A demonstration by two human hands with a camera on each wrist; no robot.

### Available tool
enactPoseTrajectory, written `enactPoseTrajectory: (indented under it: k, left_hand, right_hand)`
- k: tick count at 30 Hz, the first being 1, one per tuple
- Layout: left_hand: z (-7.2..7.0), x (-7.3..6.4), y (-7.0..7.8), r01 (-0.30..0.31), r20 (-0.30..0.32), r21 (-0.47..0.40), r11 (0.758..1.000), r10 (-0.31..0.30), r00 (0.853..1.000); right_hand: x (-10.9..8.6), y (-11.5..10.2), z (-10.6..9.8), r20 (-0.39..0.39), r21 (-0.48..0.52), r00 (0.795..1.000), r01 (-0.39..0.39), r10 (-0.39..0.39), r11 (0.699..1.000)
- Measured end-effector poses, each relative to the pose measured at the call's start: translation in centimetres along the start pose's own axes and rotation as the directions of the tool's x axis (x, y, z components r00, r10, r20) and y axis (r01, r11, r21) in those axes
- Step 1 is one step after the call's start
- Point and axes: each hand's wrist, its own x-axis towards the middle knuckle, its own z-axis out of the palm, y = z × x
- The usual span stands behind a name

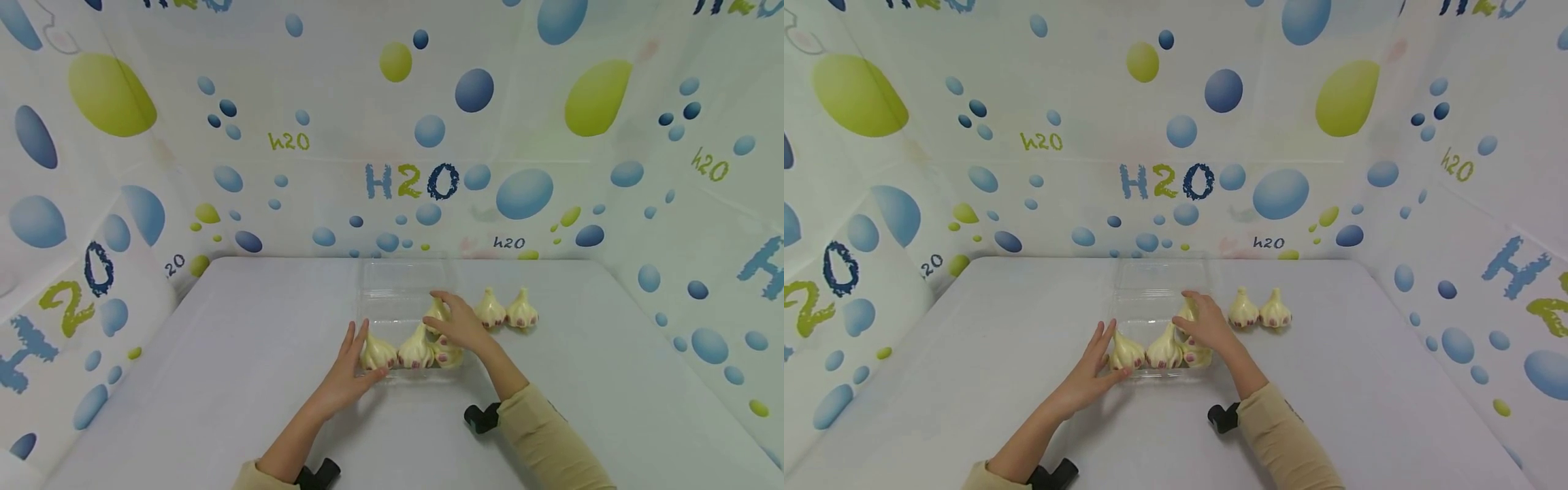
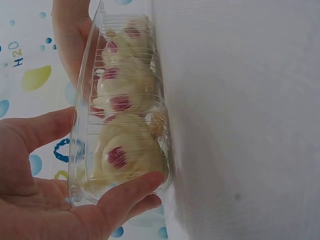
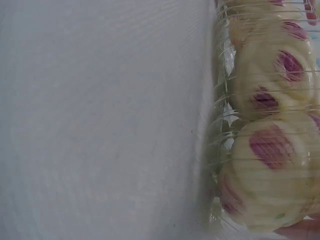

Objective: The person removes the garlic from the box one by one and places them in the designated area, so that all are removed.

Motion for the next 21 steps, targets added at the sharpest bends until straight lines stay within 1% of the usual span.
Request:
enactPoseTrajectory:
  k: [5, 9, 21]
  left_hand:
    - [0.02, 0.04, 0.0, 0.002, -0.001, 0.001, 1.0, -0.002, 1.0]
    - [0.0, 0.03, 0.03, 0.003, -0.002, 0.001, 1.0, -0.003, 1.0]
    - [-0.02, 0.07, 0.08, 0.015, 0.006, -0.011, 1.0, -0.015, 1.0]
  right_hand:
    - [0.1, -0.03, -0.15, 0.033, 0.044, 0.999, -0.015, 0.014, 0.999]
    - [0.25, 0.0, -0.15, 0.041, 0.073, 0.999, -0.03, 0.027, 0.997]
    - [0.6, 0.31, 0.25, -0.006, 0.087, 0.997, -0.07, 0.071, 0.994]
